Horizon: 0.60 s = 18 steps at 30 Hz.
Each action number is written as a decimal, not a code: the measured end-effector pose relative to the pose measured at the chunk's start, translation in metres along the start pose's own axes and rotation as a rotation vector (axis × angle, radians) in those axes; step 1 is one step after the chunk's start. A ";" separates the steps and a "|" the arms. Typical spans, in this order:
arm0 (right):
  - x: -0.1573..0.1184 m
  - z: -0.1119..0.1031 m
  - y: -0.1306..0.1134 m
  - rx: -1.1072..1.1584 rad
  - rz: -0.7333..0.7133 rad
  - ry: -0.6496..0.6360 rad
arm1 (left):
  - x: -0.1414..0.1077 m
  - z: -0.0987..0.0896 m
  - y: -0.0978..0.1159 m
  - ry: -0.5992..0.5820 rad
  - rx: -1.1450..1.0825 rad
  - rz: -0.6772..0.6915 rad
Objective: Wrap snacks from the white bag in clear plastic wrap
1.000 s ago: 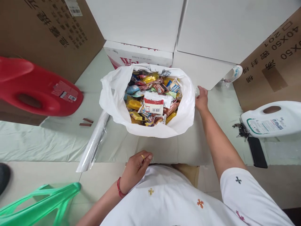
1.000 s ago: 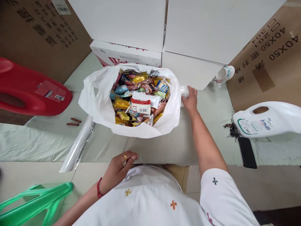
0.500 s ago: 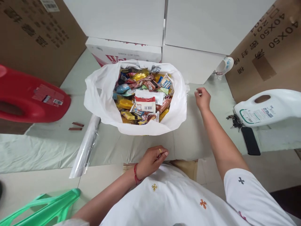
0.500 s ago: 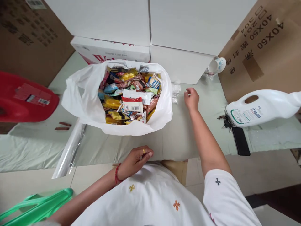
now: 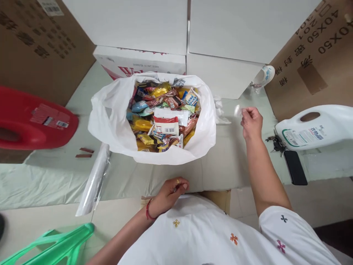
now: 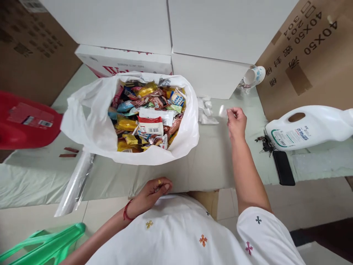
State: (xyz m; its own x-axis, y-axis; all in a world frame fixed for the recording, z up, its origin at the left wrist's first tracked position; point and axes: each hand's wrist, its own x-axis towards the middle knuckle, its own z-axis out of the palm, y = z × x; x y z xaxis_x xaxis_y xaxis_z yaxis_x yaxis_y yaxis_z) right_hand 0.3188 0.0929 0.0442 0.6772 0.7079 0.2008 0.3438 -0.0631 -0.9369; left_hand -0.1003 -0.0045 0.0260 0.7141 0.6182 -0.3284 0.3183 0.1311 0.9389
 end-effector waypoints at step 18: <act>-0.208 -0.037 -0.010 0.032 0.292 -0.179 | 0.128 0.076 0.030 0.089 -0.624 -0.098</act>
State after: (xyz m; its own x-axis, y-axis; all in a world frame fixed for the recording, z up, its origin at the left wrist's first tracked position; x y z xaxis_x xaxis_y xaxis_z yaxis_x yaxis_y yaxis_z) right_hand 0.1986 -0.0803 0.0224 0.6182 0.7756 -0.1275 0.1303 -0.2611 -0.9565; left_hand 0.0483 0.0195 0.0040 0.6370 0.6392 -0.4309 -0.0629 0.6002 0.7974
